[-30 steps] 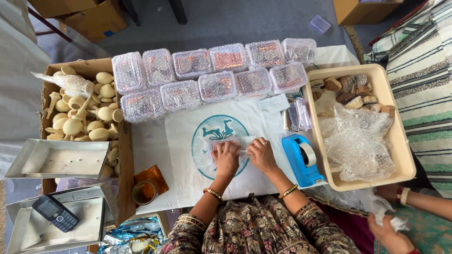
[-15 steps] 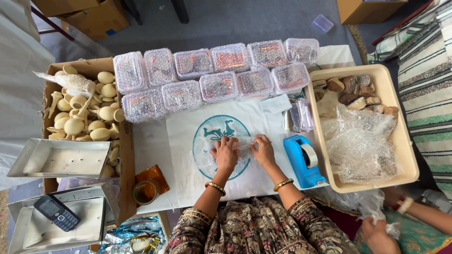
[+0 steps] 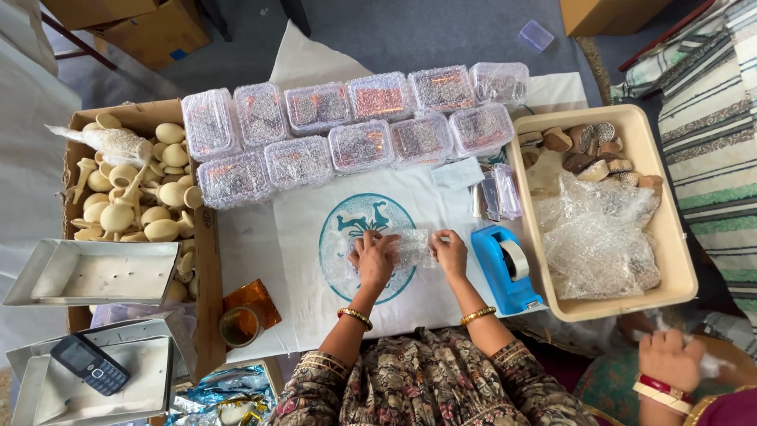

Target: The person wraps small plastic containers filled with beads and wooden decorative items using bubble wrap. They place the wrapped items into a cardboard box and handle a tape dispenser on the table.

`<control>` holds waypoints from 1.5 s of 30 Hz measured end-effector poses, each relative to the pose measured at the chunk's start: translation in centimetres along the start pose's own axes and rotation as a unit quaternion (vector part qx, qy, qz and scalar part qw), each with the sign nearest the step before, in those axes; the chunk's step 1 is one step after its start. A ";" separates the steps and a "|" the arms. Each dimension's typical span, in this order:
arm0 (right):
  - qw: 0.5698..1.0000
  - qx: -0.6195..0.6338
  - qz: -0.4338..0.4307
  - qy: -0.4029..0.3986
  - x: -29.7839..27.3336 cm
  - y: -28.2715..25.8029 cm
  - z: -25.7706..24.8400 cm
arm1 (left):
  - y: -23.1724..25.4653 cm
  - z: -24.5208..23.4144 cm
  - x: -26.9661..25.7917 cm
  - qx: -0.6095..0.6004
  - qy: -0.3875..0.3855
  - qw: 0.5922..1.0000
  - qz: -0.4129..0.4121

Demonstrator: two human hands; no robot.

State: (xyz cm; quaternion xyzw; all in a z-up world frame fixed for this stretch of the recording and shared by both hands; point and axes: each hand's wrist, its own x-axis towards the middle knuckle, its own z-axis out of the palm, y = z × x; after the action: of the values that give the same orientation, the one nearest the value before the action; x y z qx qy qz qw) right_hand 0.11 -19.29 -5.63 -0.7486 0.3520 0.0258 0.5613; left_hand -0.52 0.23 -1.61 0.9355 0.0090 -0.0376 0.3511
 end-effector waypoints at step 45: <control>0.956 -0.245 -0.092 -0.133 0.4 -0.7 1.7 | 1.2 1.0 2.1 0.005 0.012 0.993 -0.116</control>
State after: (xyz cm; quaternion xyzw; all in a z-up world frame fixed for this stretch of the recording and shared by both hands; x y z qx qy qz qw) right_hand 1.42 -17.96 -5.84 -0.8822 0.1862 0.1589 0.4022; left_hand 1.55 -1.39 -1.74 0.9304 0.1213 -0.0673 0.3393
